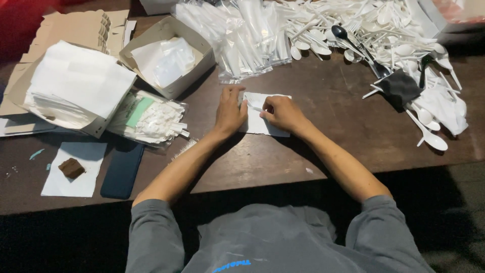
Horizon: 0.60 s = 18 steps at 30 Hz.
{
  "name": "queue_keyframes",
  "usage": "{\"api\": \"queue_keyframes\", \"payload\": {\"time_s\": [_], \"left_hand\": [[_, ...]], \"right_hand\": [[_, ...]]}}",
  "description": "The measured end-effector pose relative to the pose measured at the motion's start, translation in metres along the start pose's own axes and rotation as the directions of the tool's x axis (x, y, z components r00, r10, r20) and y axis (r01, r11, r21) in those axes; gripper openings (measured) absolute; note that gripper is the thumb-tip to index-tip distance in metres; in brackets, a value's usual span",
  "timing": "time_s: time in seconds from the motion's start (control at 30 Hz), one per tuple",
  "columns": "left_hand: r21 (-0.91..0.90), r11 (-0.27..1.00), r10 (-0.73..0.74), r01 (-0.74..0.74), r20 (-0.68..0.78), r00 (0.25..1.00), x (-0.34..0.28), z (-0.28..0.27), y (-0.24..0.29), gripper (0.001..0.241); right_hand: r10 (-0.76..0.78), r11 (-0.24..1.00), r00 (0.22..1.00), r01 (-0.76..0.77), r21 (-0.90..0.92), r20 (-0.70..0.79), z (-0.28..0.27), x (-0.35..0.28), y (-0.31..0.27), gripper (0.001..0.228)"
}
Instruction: The person is wrapping individual plastic spoons and forks in napkins and plastic sleeves for packaging.
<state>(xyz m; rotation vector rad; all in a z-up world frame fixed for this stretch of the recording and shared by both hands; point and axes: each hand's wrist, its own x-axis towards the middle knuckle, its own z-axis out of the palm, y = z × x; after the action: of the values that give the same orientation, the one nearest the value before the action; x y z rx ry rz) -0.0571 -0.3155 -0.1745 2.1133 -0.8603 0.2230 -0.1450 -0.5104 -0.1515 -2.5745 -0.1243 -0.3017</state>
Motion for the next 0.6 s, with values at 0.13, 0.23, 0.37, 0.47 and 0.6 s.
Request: {"api": "queue_keyframes", "payload": {"time_s": [0.13, 0.23, 0.37, 0.47, 0.6], "left_hand": [[0.113, 0.982, 0.151, -0.149, -0.013, 0.988, -0.006, 0.008, 0.002, 0.023], [0.235, 0.956, 0.171, -0.173, 0.031, 0.985, -0.003, 0.026, -0.016, 0.012], [0.288, 0.945, 0.145, -0.157, 0.063, 0.987, -0.004, 0.024, -0.012, 0.013], [0.306, 0.939, 0.147, -0.160, 0.063, 0.987, -0.005, 0.023, -0.011, 0.014], [0.319, 0.936, 0.130, -0.151, 0.086, 0.988, -0.004, 0.022, -0.010, 0.015]], "right_hand": [[-0.030, 0.999, 0.999, 0.031, 0.023, -0.040, 0.006, -0.003, 0.006, 0.018], [-0.064, 0.998, 0.995, 0.064, 0.002, -0.070, 0.001, -0.007, 0.004, 0.019], [-0.015, 0.998, 0.980, 0.004, -0.057, -0.200, -0.011, -0.008, 0.017, 0.023], [0.173, 0.961, 0.965, -0.209, -0.180, -0.198, -0.021, -0.009, 0.029, 0.038], [0.304, 0.911, 0.950, -0.313, -0.267, -0.075, -0.020, -0.014, 0.035, 0.044]]}}
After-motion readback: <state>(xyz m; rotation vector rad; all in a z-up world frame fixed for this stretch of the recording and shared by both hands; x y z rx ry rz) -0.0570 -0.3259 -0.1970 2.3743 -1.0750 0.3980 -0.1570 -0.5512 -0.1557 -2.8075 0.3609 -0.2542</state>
